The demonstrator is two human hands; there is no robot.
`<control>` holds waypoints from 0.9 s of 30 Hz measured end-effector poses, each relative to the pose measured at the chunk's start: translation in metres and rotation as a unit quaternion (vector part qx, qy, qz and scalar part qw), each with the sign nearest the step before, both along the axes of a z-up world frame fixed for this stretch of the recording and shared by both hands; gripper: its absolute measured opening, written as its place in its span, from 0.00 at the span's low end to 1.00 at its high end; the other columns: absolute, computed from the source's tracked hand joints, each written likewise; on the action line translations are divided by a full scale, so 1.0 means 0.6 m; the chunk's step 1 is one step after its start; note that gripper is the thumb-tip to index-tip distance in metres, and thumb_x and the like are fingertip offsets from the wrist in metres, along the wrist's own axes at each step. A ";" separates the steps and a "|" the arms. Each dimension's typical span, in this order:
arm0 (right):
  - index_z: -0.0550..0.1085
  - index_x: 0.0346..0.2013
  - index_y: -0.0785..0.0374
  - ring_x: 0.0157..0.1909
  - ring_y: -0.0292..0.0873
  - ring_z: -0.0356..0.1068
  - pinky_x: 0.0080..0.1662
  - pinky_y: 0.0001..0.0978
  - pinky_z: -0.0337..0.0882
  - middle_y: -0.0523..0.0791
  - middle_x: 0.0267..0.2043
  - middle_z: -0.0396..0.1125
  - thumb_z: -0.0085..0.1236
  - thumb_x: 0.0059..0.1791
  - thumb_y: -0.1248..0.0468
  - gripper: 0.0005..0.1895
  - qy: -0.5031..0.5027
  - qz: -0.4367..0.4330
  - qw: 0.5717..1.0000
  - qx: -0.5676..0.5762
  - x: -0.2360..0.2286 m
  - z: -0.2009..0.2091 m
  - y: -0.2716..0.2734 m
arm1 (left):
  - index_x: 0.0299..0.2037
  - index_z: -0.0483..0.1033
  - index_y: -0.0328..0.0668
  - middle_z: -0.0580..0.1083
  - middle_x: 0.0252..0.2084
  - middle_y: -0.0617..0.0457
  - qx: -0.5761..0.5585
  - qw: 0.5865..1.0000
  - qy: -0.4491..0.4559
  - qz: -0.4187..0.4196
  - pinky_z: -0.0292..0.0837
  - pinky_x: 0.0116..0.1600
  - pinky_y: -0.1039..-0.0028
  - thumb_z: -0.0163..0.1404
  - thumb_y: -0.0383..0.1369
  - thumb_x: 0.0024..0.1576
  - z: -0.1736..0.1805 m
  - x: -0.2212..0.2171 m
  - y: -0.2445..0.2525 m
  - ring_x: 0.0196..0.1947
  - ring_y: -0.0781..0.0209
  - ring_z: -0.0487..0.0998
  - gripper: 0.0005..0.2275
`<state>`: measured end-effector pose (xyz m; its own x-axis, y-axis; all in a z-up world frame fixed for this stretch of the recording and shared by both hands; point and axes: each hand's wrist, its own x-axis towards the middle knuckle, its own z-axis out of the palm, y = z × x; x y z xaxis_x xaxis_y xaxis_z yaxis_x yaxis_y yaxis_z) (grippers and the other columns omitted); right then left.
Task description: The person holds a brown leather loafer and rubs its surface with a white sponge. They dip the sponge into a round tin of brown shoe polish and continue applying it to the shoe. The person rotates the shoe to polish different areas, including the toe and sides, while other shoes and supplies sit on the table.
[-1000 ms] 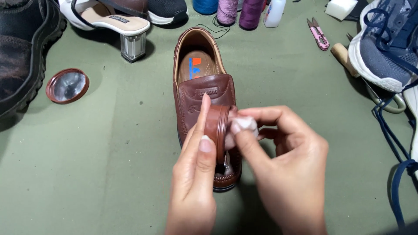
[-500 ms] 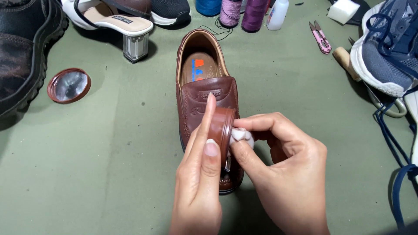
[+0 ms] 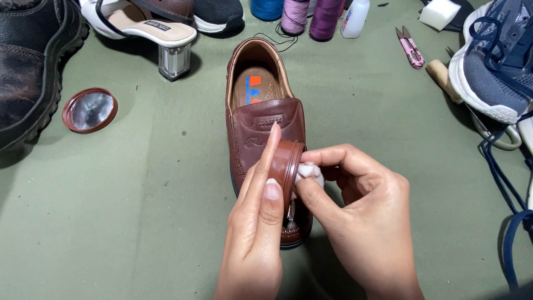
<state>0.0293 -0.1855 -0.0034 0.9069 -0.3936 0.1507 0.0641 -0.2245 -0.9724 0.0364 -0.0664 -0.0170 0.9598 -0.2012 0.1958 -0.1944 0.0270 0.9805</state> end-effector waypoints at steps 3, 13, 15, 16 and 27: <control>0.80 0.35 0.66 0.37 0.30 0.73 0.42 0.19 0.75 0.42 0.34 0.77 0.64 0.44 0.74 0.05 0.001 0.006 1.000 -0.002 -0.001 0.003 -0.001 | 0.73 0.58 0.46 0.68 0.70 0.50 -0.013 1.000 0.008 -0.006 0.57 0.71 0.70 0.31 0.47 0.66 -0.002 0.002 0.002 0.72 0.61 0.65 0.26; 0.76 0.40 0.69 0.45 0.40 0.79 0.49 0.28 0.81 0.52 0.43 0.79 0.62 0.45 0.72 0.09 -0.041 -0.029 0.997 0.066 -0.014 0.023 -0.028 | 0.75 0.53 0.46 0.67 0.71 0.45 -0.237 0.964 0.113 -0.045 0.62 0.70 0.71 0.36 0.47 0.66 0.004 0.000 0.010 0.70 0.57 0.68 0.28; 0.76 0.41 0.69 0.45 0.41 0.79 0.49 0.28 0.80 0.52 0.43 0.79 0.62 0.45 0.71 0.10 -0.040 -0.031 0.996 0.073 -0.013 0.020 -0.033 | 0.75 0.52 0.46 0.67 0.71 0.46 -0.229 0.966 0.109 -0.044 0.63 0.70 0.71 0.36 0.47 0.66 0.005 0.001 0.012 0.70 0.58 0.68 0.28; 0.76 0.41 0.69 0.45 0.41 0.78 0.49 0.28 0.80 0.52 0.43 0.78 0.62 0.45 0.71 0.10 -0.038 -0.033 0.996 0.079 -0.012 0.019 -0.036 | 0.75 0.52 0.46 0.67 0.71 0.47 -0.222 0.968 0.106 -0.043 0.63 0.70 0.71 0.35 0.48 0.66 0.005 0.002 0.013 0.70 0.59 0.68 0.29; 0.80 0.36 0.67 0.38 0.35 0.77 0.44 0.23 0.78 0.45 0.34 0.78 0.66 0.44 0.72 0.06 -0.013 0.002 0.999 0.035 -0.007 0.018 -0.003 | 0.75 0.53 0.45 0.70 0.69 0.44 -0.175 0.980 0.091 -0.018 0.61 0.70 0.72 0.34 0.47 0.65 0.000 0.003 0.005 0.69 0.58 0.70 0.28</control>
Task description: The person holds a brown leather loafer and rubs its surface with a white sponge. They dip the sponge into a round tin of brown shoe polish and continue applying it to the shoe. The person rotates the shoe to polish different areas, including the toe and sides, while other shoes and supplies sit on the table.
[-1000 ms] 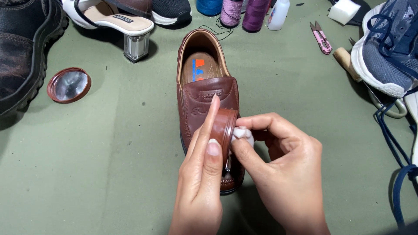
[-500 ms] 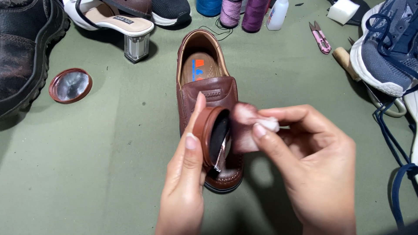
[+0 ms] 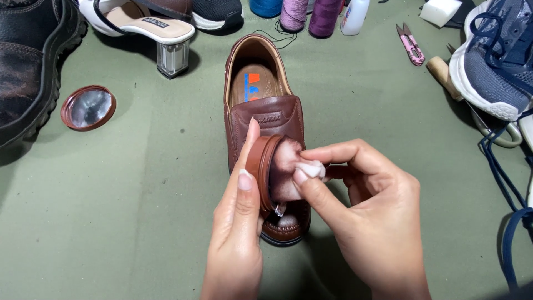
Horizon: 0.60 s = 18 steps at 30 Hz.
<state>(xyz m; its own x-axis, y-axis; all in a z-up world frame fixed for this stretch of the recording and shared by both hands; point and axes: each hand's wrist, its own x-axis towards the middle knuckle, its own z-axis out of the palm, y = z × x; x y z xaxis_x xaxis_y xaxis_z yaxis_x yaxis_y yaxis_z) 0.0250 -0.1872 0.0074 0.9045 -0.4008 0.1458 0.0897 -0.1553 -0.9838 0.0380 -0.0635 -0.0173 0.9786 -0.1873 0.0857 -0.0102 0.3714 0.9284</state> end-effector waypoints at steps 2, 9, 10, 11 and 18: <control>0.81 0.35 0.65 0.37 0.34 0.76 0.43 0.22 0.78 0.44 0.33 0.78 0.66 0.44 0.72 0.05 0.005 0.004 1.000 -0.025 -0.001 0.000 0.001 | 0.74 0.55 0.47 0.73 0.67 0.46 0.038 0.999 -0.005 0.015 0.62 0.70 0.71 0.35 0.49 0.64 -0.002 0.000 0.001 0.67 0.59 0.72 0.29; 0.82 0.32 0.59 0.35 0.29 0.72 0.39 0.18 0.71 0.38 0.32 0.77 0.65 0.42 0.71 0.06 0.024 0.037 0.989 -0.141 -0.005 -0.007 -0.011 | 0.71 0.61 0.46 0.71 0.68 0.50 0.161 0.983 -0.073 0.049 0.65 0.66 0.73 0.32 0.48 0.65 0.002 -0.006 -0.004 0.66 0.63 0.70 0.27; 0.82 0.31 0.60 0.35 0.28 0.73 0.40 0.17 0.71 0.38 0.32 0.78 0.65 0.42 0.71 0.05 0.032 0.041 0.989 -0.137 -0.005 -0.009 -0.012 | 0.70 0.61 0.40 0.67 0.71 0.48 0.190 0.973 -0.120 0.052 0.61 0.69 0.71 0.31 0.47 0.67 0.000 -0.006 -0.004 0.71 0.60 0.66 0.26; 0.82 0.31 0.60 0.35 0.28 0.73 0.40 0.17 0.71 0.38 0.32 0.78 0.65 0.42 0.71 0.05 0.033 0.042 0.989 -0.137 -0.006 -0.008 -0.011 | 0.70 0.61 0.40 0.67 0.71 0.48 0.189 0.973 -0.119 0.053 0.61 0.69 0.71 0.31 0.47 0.67 0.003 -0.009 -0.006 0.71 0.60 0.66 0.26; 0.82 0.34 0.65 0.35 0.29 0.70 0.41 0.18 0.74 0.40 0.31 0.76 0.62 0.42 0.76 0.08 0.032 0.005 0.996 -0.079 -0.006 -0.013 -0.001 | 0.70 0.60 0.41 0.68 0.69 0.44 0.209 0.961 -0.177 0.048 0.61 0.73 0.68 0.30 0.41 0.68 0.005 -0.013 -0.009 0.70 0.56 0.69 0.23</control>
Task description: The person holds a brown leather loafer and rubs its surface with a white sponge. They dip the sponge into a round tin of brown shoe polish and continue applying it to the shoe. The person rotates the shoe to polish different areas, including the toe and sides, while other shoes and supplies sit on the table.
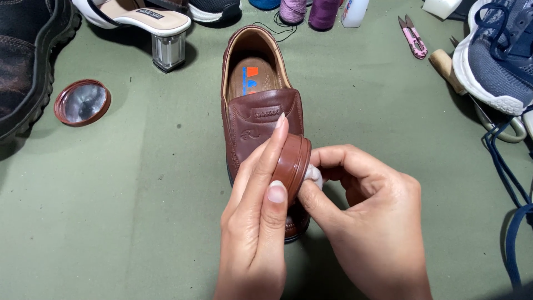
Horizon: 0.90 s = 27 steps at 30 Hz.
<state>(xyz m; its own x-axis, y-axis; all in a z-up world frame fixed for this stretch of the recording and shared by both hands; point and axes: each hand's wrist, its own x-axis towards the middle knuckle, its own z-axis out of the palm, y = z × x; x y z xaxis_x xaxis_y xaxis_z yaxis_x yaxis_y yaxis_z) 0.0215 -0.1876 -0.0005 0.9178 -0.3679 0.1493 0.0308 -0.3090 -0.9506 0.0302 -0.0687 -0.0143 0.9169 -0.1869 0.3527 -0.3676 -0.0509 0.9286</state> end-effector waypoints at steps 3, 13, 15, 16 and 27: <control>0.81 0.34 0.65 0.35 0.29 0.71 0.42 0.18 0.74 0.40 0.32 0.76 0.62 0.42 0.76 0.09 -0.015 -0.004 1.000 0.013 0.002 -0.006 0.007 | 0.70 0.61 0.40 0.67 0.70 0.45 0.005 1.000 -0.003 0.002 0.60 0.73 0.68 0.30 0.41 0.68 0.002 0.003 0.003 0.71 0.57 0.68 0.23; 0.78 0.39 0.68 0.38 0.34 0.74 0.43 0.23 0.76 0.47 0.36 0.77 0.66 0.43 0.75 0.10 -0.026 -0.005 0.980 0.198 0.000 0.002 0.010 | 0.69 0.63 0.28 0.69 0.67 0.36 -0.507 0.839 0.184 -0.072 0.70 0.67 0.62 0.38 0.37 0.71 -0.027 0.009 0.003 0.66 0.49 0.71 0.22; 0.77 0.40 0.70 0.40 0.39 0.75 0.44 0.27 0.77 0.53 0.42 0.78 0.62 0.45 0.74 0.09 -0.043 -0.004 0.962 0.268 0.006 -0.005 -0.012 | 0.67 0.66 0.27 0.70 0.67 0.39 -0.506 0.836 0.207 -0.053 0.75 0.62 0.58 0.39 0.38 0.69 -0.030 0.011 -0.002 0.64 0.50 0.73 0.22; 0.75 0.42 0.71 0.42 0.43 0.77 0.45 0.31 0.78 0.59 0.48 0.78 0.58 0.47 0.73 0.09 -0.059 -0.002 0.940 0.336 0.008 -0.008 -0.023 | 0.64 0.69 0.25 0.71 0.67 0.42 -0.504 0.832 0.229 -0.033 0.81 0.56 0.55 0.40 0.39 0.68 -0.031 0.012 -0.004 0.62 0.51 0.75 0.22; 0.74 0.45 0.61 0.35 0.36 0.68 0.41 0.25 0.70 0.42 0.37 0.71 0.58 0.48 0.65 0.11 -0.043 -0.053 0.848 0.526 0.028 -0.049 -0.079 | 0.58 0.74 0.19 0.78 0.55 0.25 -0.458 0.810 0.360 0.062 0.81 0.50 0.46 0.39 0.43 0.66 -0.005 0.023 0.009 0.51 0.22 0.82 0.26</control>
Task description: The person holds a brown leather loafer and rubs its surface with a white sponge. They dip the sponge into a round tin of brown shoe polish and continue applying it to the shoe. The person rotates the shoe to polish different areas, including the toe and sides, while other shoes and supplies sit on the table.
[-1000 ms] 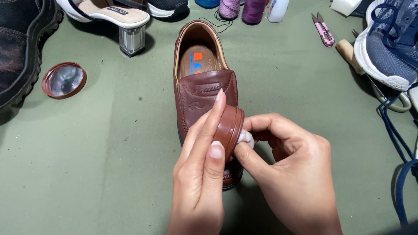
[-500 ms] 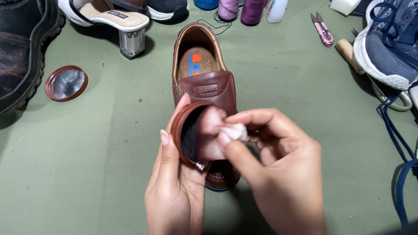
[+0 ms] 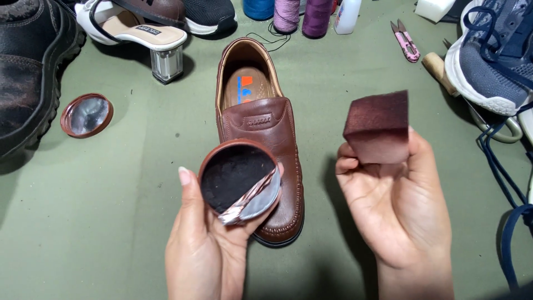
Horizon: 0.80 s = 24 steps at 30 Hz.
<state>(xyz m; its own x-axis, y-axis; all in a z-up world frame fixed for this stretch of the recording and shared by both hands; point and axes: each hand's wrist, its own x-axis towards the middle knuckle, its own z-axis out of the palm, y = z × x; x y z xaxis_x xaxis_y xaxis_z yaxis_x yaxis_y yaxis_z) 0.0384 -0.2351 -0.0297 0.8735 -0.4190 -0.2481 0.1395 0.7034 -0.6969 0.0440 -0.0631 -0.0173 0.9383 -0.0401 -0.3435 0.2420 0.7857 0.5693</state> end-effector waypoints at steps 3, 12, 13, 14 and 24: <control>0.74 0.44 0.59 0.36 0.38 0.68 0.40 0.26 0.69 0.42 0.38 0.72 0.58 0.48 0.63 0.10 0.008 0.003 0.999 0.049 0.006 -0.006 -0.001 | 0.58 0.74 0.19 0.79 0.54 0.24 0.027 0.999 0.044 -0.008 0.80 0.48 0.46 0.38 0.44 0.66 0.006 0.005 0.005 0.51 0.21 0.82 0.28; 0.73 0.41 0.53 0.39 0.42 0.66 0.38 0.29 0.66 0.41 0.43 0.73 0.57 0.49 0.59 0.07 0.032 0.014 0.983 0.182 0.023 -0.020 -0.004 | 0.59 0.75 0.18 0.80 0.53 0.21 0.089 0.980 0.176 -0.033 0.77 0.43 0.48 0.34 0.48 0.66 0.022 0.015 0.019 0.50 0.17 0.82 0.32; 0.73 0.40 0.52 0.39 0.42 0.66 0.38 0.29 0.66 0.41 0.44 0.73 0.57 0.49 0.59 0.06 0.034 0.015 0.980 0.196 0.025 -0.022 -0.004 | 0.59 0.75 0.18 0.80 0.53 0.20 0.095 0.976 0.191 -0.036 0.77 0.43 0.48 0.33 0.49 0.66 0.024 0.016 0.020 0.50 0.17 0.82 0.32; 0.73 0.40 0.52 0.39 0.42 0.66 0.38 0.29 0.66 0.41 0.44 0.73 0.57 0.49 0.59 0.06 0.034 0.015 0.980 0.196 0.026 -0.023 -0.004 | 0.59 0.75 0.18 0.80 0.53 0.20 0.095 0.976 0.191 -0.036 0.77 0.43 0.48 0.33 0.49 0.66 0.011 0.015 0.026 0.50 0.17 0.82 0.32; 0.73 0.43 0.54 0.39 0.42 0.67 0.38 0.30 0.67 0.42 0.44 0.73 0.57 0.50 0.57 0.09 0.049 0.028 0.977 0.204 0.027 -0.033 -0.006 | 0.64 0.63 0.19 0.66 0.65 0.22 -0.244 0.957 -0.078 -0.137 0.71 0.65 0.43 0.40 0.38 0.68 -0.038 0.012 0.078 0.66 0.19 0.64 0.24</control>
<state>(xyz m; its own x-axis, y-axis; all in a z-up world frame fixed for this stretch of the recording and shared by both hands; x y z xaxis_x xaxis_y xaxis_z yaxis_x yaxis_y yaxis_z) 0.0545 -0.2389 -0.0493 0.8553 -0.2201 -0.4690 0.0392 0.9302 -0.3650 0.0515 -0.0161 -0.0400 0.9079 -0.4117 -0.0785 0.4190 0.8865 0.1962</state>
